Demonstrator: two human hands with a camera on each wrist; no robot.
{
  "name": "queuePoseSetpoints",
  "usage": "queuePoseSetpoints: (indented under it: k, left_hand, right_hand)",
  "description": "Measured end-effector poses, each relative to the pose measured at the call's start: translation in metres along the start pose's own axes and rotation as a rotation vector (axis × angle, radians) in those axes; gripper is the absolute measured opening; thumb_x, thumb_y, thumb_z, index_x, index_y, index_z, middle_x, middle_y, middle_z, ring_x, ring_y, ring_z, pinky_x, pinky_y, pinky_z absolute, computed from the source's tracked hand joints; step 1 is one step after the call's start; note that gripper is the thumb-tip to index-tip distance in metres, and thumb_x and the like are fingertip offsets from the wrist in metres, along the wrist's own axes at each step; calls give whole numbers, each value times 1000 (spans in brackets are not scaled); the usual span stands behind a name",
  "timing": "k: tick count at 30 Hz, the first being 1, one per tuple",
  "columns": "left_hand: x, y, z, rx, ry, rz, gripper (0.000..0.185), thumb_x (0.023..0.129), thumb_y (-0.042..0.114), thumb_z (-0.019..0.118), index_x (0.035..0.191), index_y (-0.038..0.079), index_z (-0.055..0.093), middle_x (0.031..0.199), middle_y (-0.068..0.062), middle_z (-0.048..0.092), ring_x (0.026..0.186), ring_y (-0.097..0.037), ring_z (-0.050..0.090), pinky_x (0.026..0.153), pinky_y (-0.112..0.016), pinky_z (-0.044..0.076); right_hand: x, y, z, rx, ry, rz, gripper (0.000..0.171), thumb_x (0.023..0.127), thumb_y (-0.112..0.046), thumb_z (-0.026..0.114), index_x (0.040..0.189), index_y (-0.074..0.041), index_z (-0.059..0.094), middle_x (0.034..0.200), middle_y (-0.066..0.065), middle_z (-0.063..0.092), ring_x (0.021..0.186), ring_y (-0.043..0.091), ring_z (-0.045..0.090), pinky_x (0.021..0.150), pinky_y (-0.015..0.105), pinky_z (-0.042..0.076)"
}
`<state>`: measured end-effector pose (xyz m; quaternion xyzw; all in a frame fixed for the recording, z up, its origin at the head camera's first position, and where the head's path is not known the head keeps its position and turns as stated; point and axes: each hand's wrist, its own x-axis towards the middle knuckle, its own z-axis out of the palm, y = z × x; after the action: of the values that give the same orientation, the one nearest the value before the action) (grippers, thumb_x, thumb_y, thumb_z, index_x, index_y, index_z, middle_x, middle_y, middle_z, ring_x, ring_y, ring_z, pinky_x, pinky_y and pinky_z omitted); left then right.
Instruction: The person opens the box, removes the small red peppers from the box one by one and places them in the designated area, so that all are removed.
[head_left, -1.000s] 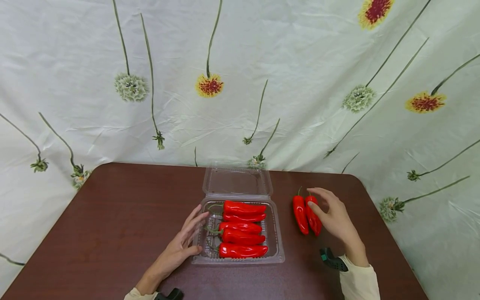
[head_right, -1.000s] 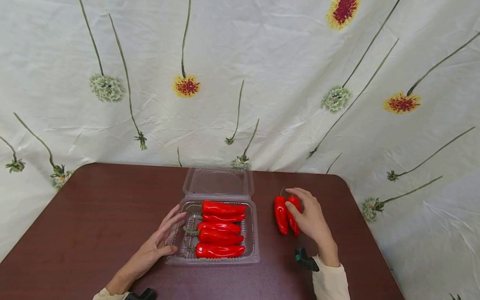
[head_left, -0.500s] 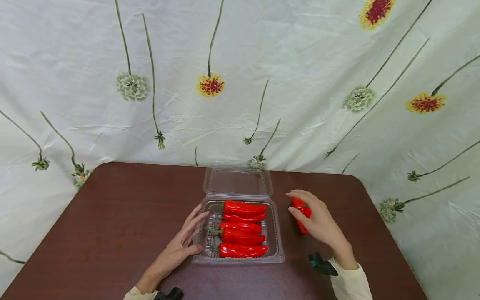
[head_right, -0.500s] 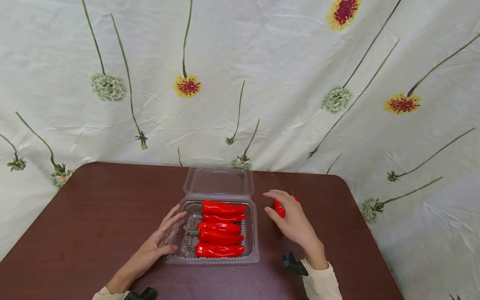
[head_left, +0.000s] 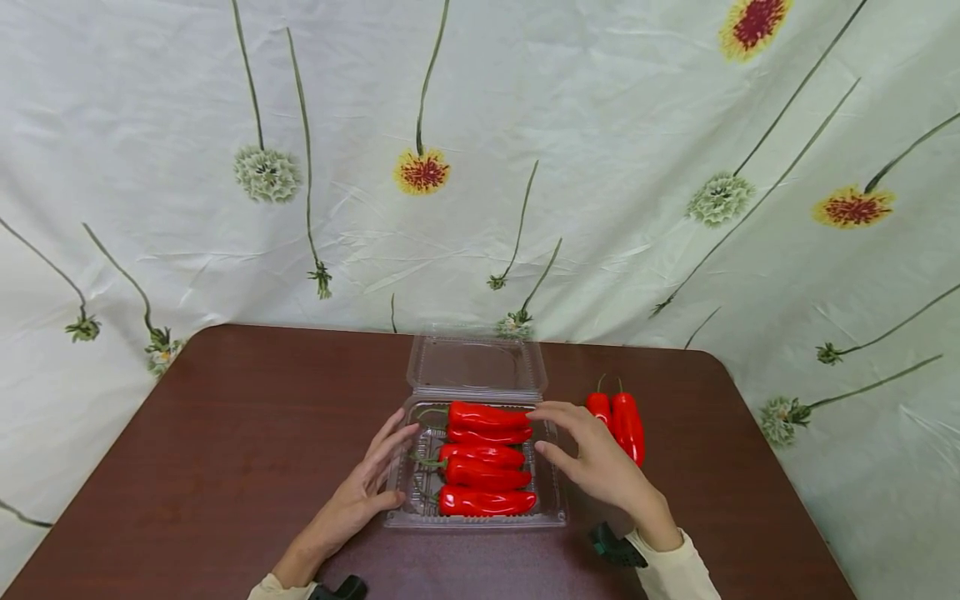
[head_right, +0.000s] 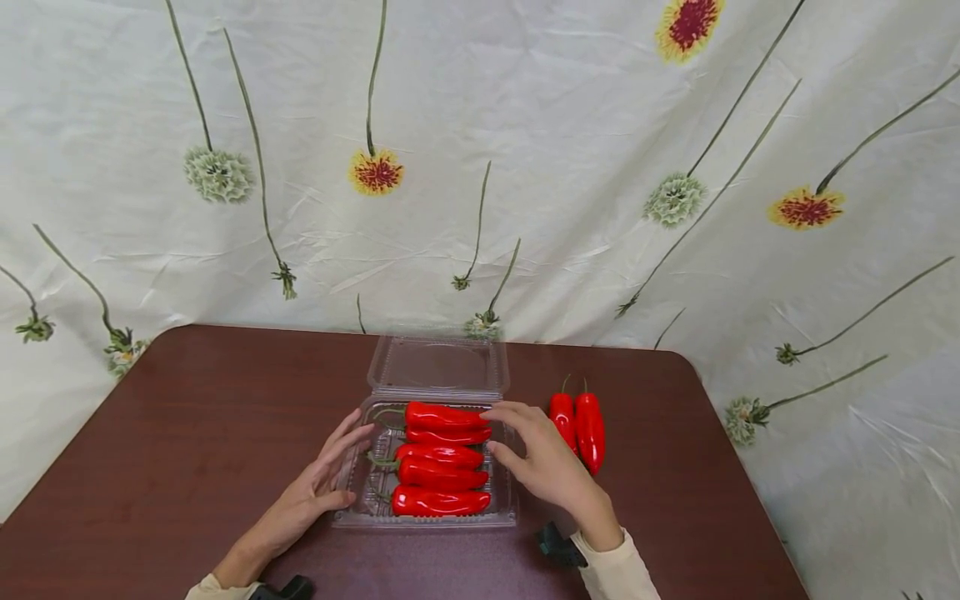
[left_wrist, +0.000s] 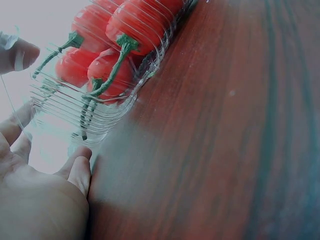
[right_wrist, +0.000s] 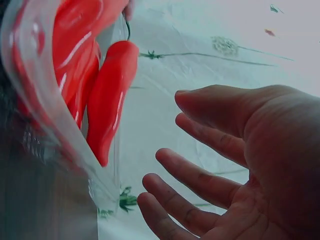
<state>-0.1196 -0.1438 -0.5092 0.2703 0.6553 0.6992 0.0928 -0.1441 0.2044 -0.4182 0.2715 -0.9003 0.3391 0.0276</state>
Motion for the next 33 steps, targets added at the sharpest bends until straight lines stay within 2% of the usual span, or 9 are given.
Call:
queuePoseSetpoints:
  k: [7,14,18,22,33]
  left_hand:
    - [2,1,-1,6,2,-1,74,92,-6,57,158,3,24,168,-14,-11,145,7,25,110,-6,21]
    - [3,-1,0,0,0,9,75,90,-8,57,157,-2,23,168,-13,-11,145,5,26,110,-6,21]
    - [2,-1,1,2,3,14,76,89,-9,57,157,-2,24,168,-14,-11,145,6,26,110,-6,21]
    - [1,-1,1,0,2,18,77,89,-10,57,157,-1,23,168,-14,-11,145,4,26,111,-6,20]
    - [0,-2,0,6,6,8,76,90,-8,57,158,2,24,168,-13,-11,145,7,24,110,-5,19]
  right_hand:
    - [1,-6,13,39,-49,-28,42,90,-16,74,131,-18,64,137,2,61,130,23,54,99,45,52]
    - [3,-8,32,127,-129,-71,41,91,-17,73,131,-17,63,134,-2,62,123,20,58,97,43,54]
    - [4,-9,43,117,-145,-85,42,91,-17,73,131,-16,63,133,-5,62,123,19,57,100,42,51]
    - [4,-11,51,92,-155,-61,43,90,-18,74,131,-19,63,133,-7,61,126,18,55,104,44,48]
    - [6,-16,64,45,-175,-33,44,89,-18,73,132,-21,62,135,-3,60,128,18,53,108,53,42]
